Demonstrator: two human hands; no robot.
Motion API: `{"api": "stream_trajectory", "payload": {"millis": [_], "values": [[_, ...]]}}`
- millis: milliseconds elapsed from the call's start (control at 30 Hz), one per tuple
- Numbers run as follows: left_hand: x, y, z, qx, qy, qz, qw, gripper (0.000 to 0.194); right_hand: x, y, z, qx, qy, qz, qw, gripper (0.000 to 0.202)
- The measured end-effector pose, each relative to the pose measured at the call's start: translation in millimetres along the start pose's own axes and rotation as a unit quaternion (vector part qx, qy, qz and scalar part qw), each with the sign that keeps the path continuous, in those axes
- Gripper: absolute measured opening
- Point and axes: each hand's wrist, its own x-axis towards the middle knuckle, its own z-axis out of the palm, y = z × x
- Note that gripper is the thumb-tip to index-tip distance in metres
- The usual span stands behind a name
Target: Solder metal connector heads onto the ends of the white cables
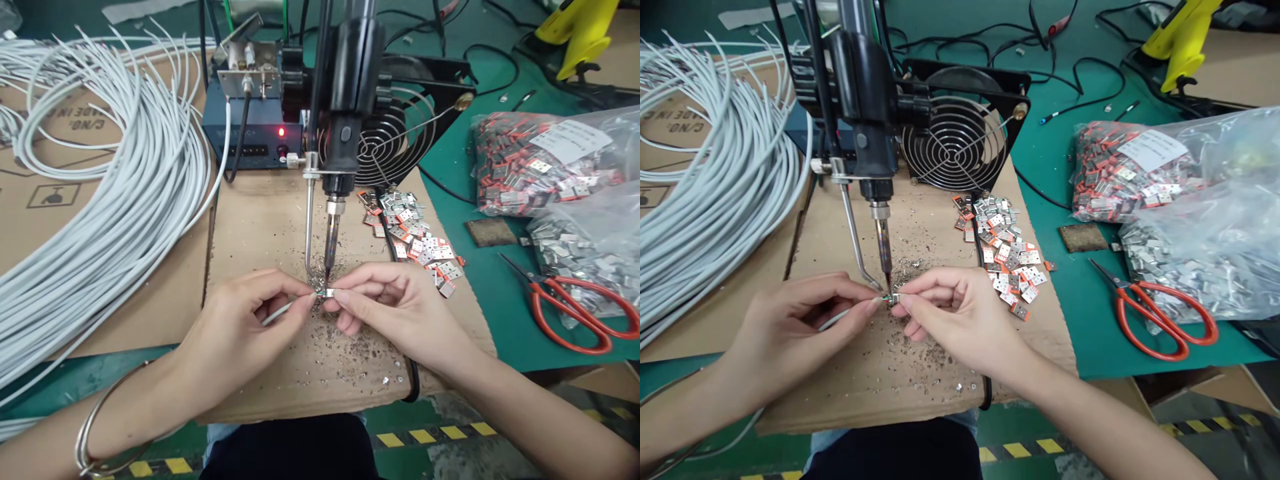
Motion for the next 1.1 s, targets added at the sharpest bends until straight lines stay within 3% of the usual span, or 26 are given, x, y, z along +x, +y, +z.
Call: {"api": "stream_trajectory", "payload": {"millis": [300, 533, 767, 967, 1100], "values": [[2, 3, 0.3, -0.003, 0.011, -0.003, 1.0, 0.011, 1, -4, 0, 0.023, -0.007, 0.025, 0.999, 0.005], [1, 1, 0.7, 0.003, -0.019, -0.004, 1.0, 0.012, -2, -5, 1, 0.025, -0.001, 0.065, 0.998, 0.007], [-27, 16, 5.5, -0.015, -0.06, 0.045, 0.997, 0.012, -32, -11, -7, 0.017, -0.06, 0.085, 0.994, 0.012], [-47, 22, 11.4, -0.092, -0.097, -0.006, 0.991, 0.012, -50, -6, -9, 0.022, -0.106, 0.099, 0.989, 0.014], [-51, 25, 15.8, -0.159, -0.102, -0.052, 0.981, 0.013, -53, 0, -8, -0.003, -0.113, 0.07, 0.991, 0.014]]}}
